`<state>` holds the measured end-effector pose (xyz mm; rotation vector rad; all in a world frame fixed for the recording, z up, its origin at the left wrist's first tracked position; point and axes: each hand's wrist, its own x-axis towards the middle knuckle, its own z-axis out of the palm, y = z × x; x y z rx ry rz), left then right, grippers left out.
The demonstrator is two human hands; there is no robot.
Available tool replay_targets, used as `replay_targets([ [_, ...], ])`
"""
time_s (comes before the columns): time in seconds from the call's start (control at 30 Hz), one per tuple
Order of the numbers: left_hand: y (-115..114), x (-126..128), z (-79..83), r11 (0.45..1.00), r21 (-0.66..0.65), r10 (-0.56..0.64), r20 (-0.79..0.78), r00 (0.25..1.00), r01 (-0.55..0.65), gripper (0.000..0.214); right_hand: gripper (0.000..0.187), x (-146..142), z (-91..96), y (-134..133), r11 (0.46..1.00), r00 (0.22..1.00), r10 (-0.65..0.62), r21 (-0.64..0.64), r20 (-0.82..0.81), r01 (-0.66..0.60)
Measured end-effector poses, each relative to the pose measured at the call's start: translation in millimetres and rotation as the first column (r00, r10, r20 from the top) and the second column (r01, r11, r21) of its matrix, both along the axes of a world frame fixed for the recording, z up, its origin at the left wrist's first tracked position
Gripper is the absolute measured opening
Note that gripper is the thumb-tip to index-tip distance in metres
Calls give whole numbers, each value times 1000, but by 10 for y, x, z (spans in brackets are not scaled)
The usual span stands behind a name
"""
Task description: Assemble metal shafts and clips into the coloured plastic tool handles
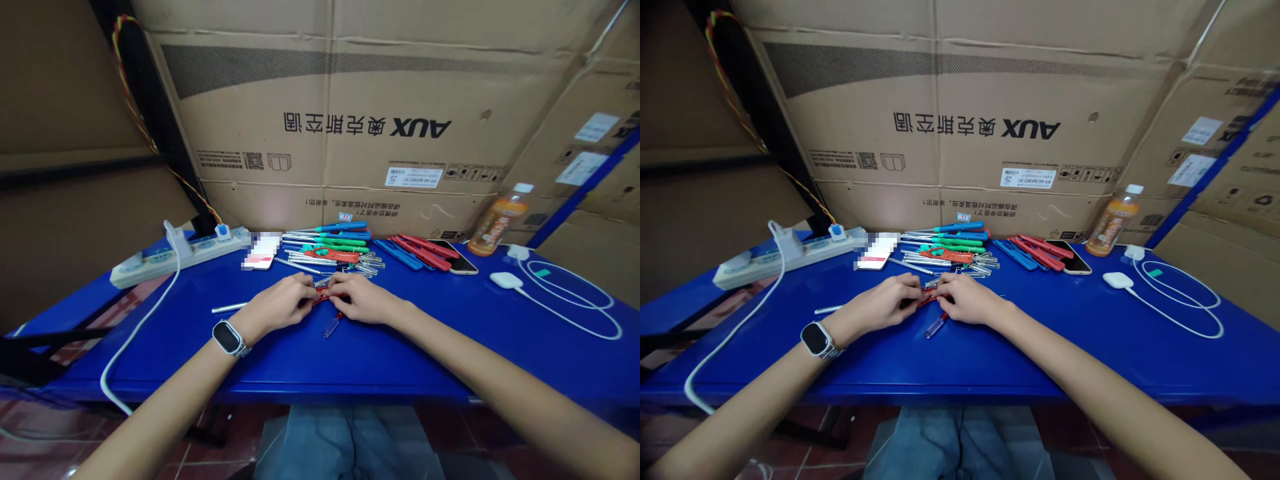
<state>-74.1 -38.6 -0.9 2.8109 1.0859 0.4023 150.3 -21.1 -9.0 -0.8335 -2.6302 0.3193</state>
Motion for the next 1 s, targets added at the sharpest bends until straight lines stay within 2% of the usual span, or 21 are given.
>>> replay_targets([
  [0.23, -71, -26, -25, 999, 34, -2, 24, 1000, 2, 22, 33, 1, 98, -19, 998, 999, 4, -69, 46, -1],
  [0.4, -20, -30, -91, 998, 53, -25, 67, 997, 22, 20, 25, -76, 162, 237, 996, 995, -93, -23, -32, 92],
  [0.53, -22, -27, -85, 997, 71, -22, 79, 997, 16, 22, 17, -145, 192, 479, 997, 993, -50, -50, 107, 55],
  [0.67, -34, -11, -50, 997, 78, -23, 55, 998, 19, 24, 13, -194, 268, 553, 992, 979, -41, -107, 200, 63],
  [0.73, -36, -9, -43, 996, 82, -28, 50, 998, 24, 26, 11, -196, 301, 530, 996, 973, -34, -67, 229, 51],
  [0.9, -35, -18, -53, 996, 86, -21, 70, 997, 15, 24, 10, -89, 330, 360, 991, 970, -43, 135, 240, 10],
  [1.0, -33, -14, -51, 996, 86, -13, 52, 999, 8, 22, 14, 26, 311, 239, 984, 969, -41, 181, 244, -4],
])
